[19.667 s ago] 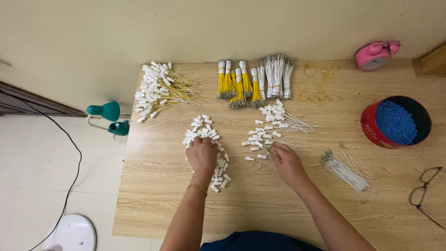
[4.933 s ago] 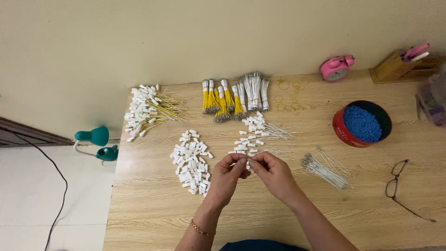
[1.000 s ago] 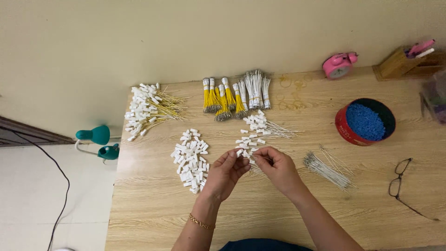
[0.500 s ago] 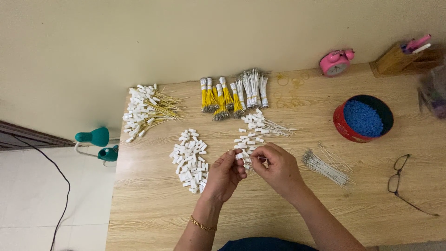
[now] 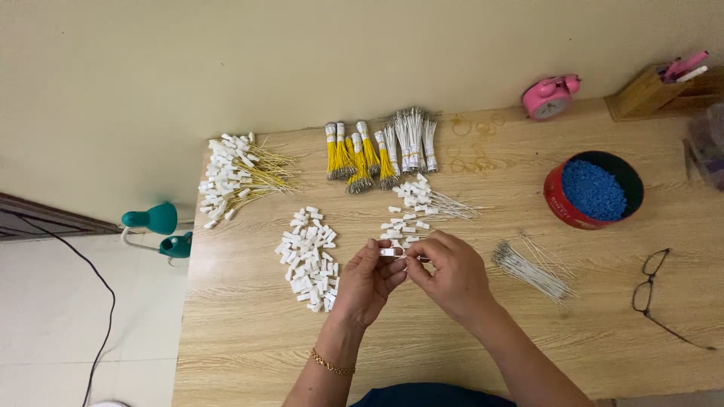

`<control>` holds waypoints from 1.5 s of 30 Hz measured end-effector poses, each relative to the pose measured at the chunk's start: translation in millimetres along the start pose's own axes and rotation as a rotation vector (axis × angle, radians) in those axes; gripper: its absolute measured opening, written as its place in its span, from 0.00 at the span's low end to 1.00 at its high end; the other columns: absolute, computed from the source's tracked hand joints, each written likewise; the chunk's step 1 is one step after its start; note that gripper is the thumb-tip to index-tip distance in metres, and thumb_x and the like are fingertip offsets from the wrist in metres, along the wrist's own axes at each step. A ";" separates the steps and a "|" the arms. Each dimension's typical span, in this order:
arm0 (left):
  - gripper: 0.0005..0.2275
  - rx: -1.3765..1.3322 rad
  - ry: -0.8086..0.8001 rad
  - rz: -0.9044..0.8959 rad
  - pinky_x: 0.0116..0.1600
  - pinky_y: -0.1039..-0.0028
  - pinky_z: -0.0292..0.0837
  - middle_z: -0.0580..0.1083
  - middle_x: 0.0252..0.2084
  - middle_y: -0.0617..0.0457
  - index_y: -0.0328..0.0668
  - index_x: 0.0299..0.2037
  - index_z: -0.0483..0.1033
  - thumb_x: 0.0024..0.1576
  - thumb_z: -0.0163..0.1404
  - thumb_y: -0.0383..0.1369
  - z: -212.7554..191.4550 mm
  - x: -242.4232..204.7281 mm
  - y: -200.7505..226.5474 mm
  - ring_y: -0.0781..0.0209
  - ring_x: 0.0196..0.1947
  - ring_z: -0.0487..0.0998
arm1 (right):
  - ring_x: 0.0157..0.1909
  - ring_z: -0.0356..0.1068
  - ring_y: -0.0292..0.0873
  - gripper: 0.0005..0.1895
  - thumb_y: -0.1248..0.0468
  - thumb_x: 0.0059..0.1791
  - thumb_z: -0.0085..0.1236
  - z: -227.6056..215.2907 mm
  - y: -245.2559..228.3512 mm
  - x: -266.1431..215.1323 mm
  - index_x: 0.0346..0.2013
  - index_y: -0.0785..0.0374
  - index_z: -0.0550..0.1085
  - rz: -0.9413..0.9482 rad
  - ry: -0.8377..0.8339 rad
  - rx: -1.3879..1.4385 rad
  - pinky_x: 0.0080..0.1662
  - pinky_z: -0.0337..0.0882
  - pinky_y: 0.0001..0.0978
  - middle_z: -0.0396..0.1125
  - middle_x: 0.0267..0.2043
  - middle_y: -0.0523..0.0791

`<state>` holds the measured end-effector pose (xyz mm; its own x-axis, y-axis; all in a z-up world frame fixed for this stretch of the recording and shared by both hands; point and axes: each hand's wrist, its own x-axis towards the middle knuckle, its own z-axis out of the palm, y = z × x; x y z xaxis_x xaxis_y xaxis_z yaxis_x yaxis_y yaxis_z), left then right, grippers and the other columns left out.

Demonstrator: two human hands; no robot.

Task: Assembling small white plastic components onto wire stems at a workbench.

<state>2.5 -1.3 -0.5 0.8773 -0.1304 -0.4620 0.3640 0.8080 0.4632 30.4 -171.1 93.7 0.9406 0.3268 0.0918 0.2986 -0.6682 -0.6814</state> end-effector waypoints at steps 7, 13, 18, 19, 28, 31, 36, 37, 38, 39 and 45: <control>0.16 -0.026 -0.024 0.004 0.46 0.67 0.83 0.79 0.40 0.43 0.35 0.49 0.74 0.64 0.47 0.42 -0.8 0.7 -2.3 0.53 0.40 0.83 | 0.31 0.72 0.41 0.06 0.61 0.44 0.66 2.0 3.2 -0.2 0.31 0.59 0.78 -0.062 0.061 -0.021 0.33 0.70 0.35 0.71 0.30 0.40; 0.14 -0.010 -0.027 0.030 0.45 0.67 0.82 0.79 0.40 0.44 0.34 0.48 0.75 0.66 0.46 0.39 -1.0 1.4 -4.5 0.55 0.39 0.83 | 0.35 0.72 0.43 0.06 0.61 0.44 0.66 9.1 7.9 0.2 0.31 0.60 0.78 -0.149 0.077 -0.082 0.36 0.70 0.38 0.71 0.32 0.41; 0.14 0.016 -0.001 0.027 0.45 0.67 0.82 0.79 0.37 0.44 0.34 0.48 0.75 0.66 0.46 0.39 -5.9 4.5 -4.5 0.54 0.37 0.83 | 0.38 0.74 0.42 0.07 0.63 0.49 0.60 17.7 17.9 -0.5 0.39 0.63 0.76 0.093 -0.103 0.218 0.40 0.74 0.35 0.70 0.38 0.43; 0.14 0.014 0.003 0.030 0.45 0.67 0.82 0.79 0.37 0.44 0.34 0.48 0.75 0.66 0.46 0.39 -4.0 4.1 -4.4 0.54 0.37 0.83 | 0.38 0.74 0.42 0.07 0.63 0.49 0.60 20.0 20.0 -1.2 0.39 0.63 0.76 0.090 -0.108 0.219 0.40 0.74 0.35 0.70 0.38 0.43; 0.13 0.029 0.056 0.004 0.44 0.69 0.82 0.78 0.38 0.46 0.33 0.47 0.75 0.66 0.48 0.38 -22.2 14.9 -22.5 0.57 0.37 0.82 | 0.39 0.74 0.44 0.07 0.63 0.50 0.57 45.6 37.3 -2.9 0.38 0.65 0.72 0.066 -0.105 0.166 0.40 0.74 0.36 0.70 0.39 0.46; 0.14 0.025 0.070 -0.015 0.45 0.69 0.82 0.78 0.38 0.47 0.33 0.46 0.75 0.66 0.48 0.39 -32.3 18.0 -27.9 0.58 0.38 0.82 | 0.38 0.74 0.43 0.07 0.62 0.51 0.56 56.4 50.1 -3.9 0.37 0.64 0.72 0.123 -0.166 0.154 0.39 0.73 0.36 0.71 0.38 0.45; 0.13 0.397 0.199 -0.095 0.41 0.72 0.83 0.79 0.38 0.43 0.32 0.45 0.76 0.64 0.50 0.38 -30.9 16.6 -14.1 0.59 0.34 0.82 | 0.38 0.74 0.44 0.08 0.60 0.50 0.60 110.3 118.9 -10.4 0.37 0.61 0.75 0.122 -0.204 0.074 0.41 0.73 0.38 0.72 0.38 0.43; 0.13 0.400 0.192 -0.101 0.41 0.72 0.83 0.79 0.38 0.43 0.32 0.45 0.76 0.64 0.50 0.38 -34.8 17.2 -4.1 0.59 0.34 0.82 | 0.38 0.74 0.44 0.08 0.60 0.50 0.60 117.6 123.9 -9.8 0.37 0.61 0.75 0.130 -0.198 0.072 0.41 0.73 0.38 0.72 0.38 0.43; 0.11 1.172 0.390 0.076 0.40 0.68 0.80 0.79 0.40 0.48 0.43 0.48 0.77 0.62 0.50 0.38 -38.0 18.1 4.9 0.55 0.37 0.81 | 0.40 0.73 0.45 0.07 0.61 0.49 0.61 124.1 129.7 -9.6 0.37 0.61 0.76 0.075 -0.129 0.056 0.43 0.73 0.39 0.72 0.38 0.44; 0.11 1.937 0.551 0.291 0.39 0.64 0.78 0.80 0.42 0.52 0.54 0.51 0.78 0.61 0.49 0.38 -37.3 22.6 9.1 0.51 0.39 0.81 | 0.42 0.72 0.47 0.06 0.62 0.48 0.62 124.2 139.5 -11.9 0.36 0.61 0.77 0.030 -0.053 0.026 0.45 0.72 0.40 0.72 0.39 0.44; 0.14 2.378 0.651 0.462 0.47 0.59 0.77 0.78 0.46 0.50 0.50 0.43 0.81 0.49 0.56 0.41 -135.9 34.4 11.4 0.51 0.47 0.77 | 0.46 0.70 0.51 0.06 0.64 0.46 0.63 97.9 156.9 -6.1 0.37 0.60 0.80 -0.006 0.167 -0.136 0.49 0.69 0.44 0.72 0.39 0.46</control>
<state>-5.7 81.5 -113.9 0.9688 0.2479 0.0010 0.2479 -0.9686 0.0169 55.7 -212.5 -84.8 0.9490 0.2235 0.2225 0.3129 -0.7542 -0.5772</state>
